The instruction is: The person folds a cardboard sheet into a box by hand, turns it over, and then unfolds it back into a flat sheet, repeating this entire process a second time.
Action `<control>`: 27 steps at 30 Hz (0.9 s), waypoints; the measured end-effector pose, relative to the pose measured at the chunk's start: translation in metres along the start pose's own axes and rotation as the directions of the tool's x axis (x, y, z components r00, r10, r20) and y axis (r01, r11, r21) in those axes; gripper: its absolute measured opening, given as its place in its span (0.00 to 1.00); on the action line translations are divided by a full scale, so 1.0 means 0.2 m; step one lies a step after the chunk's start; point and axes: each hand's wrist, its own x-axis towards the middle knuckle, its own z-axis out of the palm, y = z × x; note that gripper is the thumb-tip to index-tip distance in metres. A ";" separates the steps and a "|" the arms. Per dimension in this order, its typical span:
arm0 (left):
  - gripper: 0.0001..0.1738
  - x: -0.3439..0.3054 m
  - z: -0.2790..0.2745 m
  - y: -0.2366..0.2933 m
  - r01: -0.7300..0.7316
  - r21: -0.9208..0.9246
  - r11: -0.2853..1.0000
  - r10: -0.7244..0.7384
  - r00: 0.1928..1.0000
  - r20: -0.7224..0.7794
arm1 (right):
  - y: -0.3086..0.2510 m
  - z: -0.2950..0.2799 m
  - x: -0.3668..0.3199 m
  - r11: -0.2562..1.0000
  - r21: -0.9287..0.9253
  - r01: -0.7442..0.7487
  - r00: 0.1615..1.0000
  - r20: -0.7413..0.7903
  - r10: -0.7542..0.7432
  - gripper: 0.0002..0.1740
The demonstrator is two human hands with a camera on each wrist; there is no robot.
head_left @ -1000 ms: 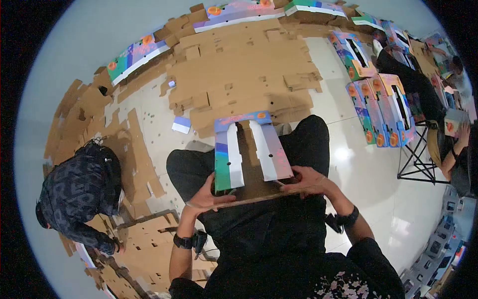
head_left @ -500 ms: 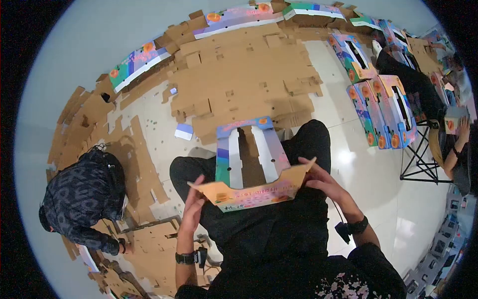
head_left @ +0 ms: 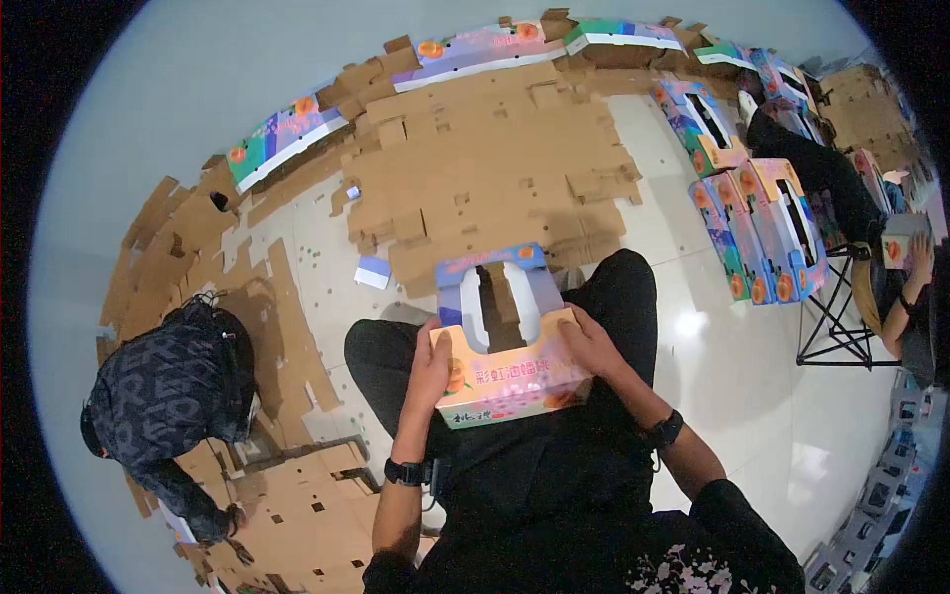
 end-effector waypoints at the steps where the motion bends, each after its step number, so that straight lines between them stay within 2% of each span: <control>1: 0.26 -0.02 0.00 0.00 -0.013 -0.022 1.000 0.013 1.000 -0.005 | 0.03 0.01 0.00 1.000 -0.009 -0.010 0.999 -0.045 0.010 0.32; 3: 0.25 0.06 -0.04 -0.16 -0.055 0.013 0.998 0.056 0.997 -0.059 | 0.11 0.03 0.04 0.999 -0.026 -0.025 0.991 -0.134 0.022 0.29; 4: 0.24 0.09 -0.05 -0.21 -0.075 0.032 0.997 0.077 0.994 -0.081 | 0.08 0.03 0.02 1.000 0.001 0.001 0.994 -0.112 -0.001 0.28; 7: 0.24 0.06 -0.02 -0.16 -0.091 -0.052 0.994 0.086 0.992 -0.093 | -0.04 0.01 -0.01 0.997 0.039 0.063 0.995 -0.076 -0.060 0.26; 10: 0.23 0.04 -0.01 -0.09 0.032 -0.189 0.981 -0.044 0.997 -0.058 | -0.03 0.02 0.00 0.996 -0.025 0.085 0.990 -0.110 -0.087 0.25; 12: 0.23 0.09 -0.03 -0.15 0.054 -0.164 0.985 -0.061 0.997 -0.039 | 0.02 0.04 0.03 0.990 -0.089 0.106 0.975 -0.187 -0.121 0.24; 15: 0.22 0.08 -0.03 -0.12 0.085 -0.184 0.979 -0.089 0.996 -0.017 | 0.04 0.05 0.04 0.994 -0.076 0.083 0.972 -0.213 -0.097 0.22; 19: 0.21 0.06 -0.03 -0.09 0.179 -0.244 0.953 -0.186 0.982 -0.005 | -0.07 0.05 0.00 1.000 0.010 -0.009 0.979 -0.204 0.011 0.21; 21: 0.21 0.05 -0.03 -0.10 0.165 -0.298 0.940 -0.168 0.986 0.015 | -0.10 0.04 0.00 0.999 0.019 -0.041 0.981 -0.191 0.044 0.21; 24: 0.23 0.04 -0.02 -0.08 0.151 -0.300 0.942 -0.154 0.988 0.016 | 0.12 0.04 0.08 0.996 -0.087 -0.012 0.982 -0.191 -0.005 0.21; 27: 0.26 0.05 -0.02 -0.05 0.161 -0.291 0.943 -0.165 0.986 0.008 | -0.01 0.03 0.08 0.988 -0.119 -0.098 0.987 -0.142 0.080 0.22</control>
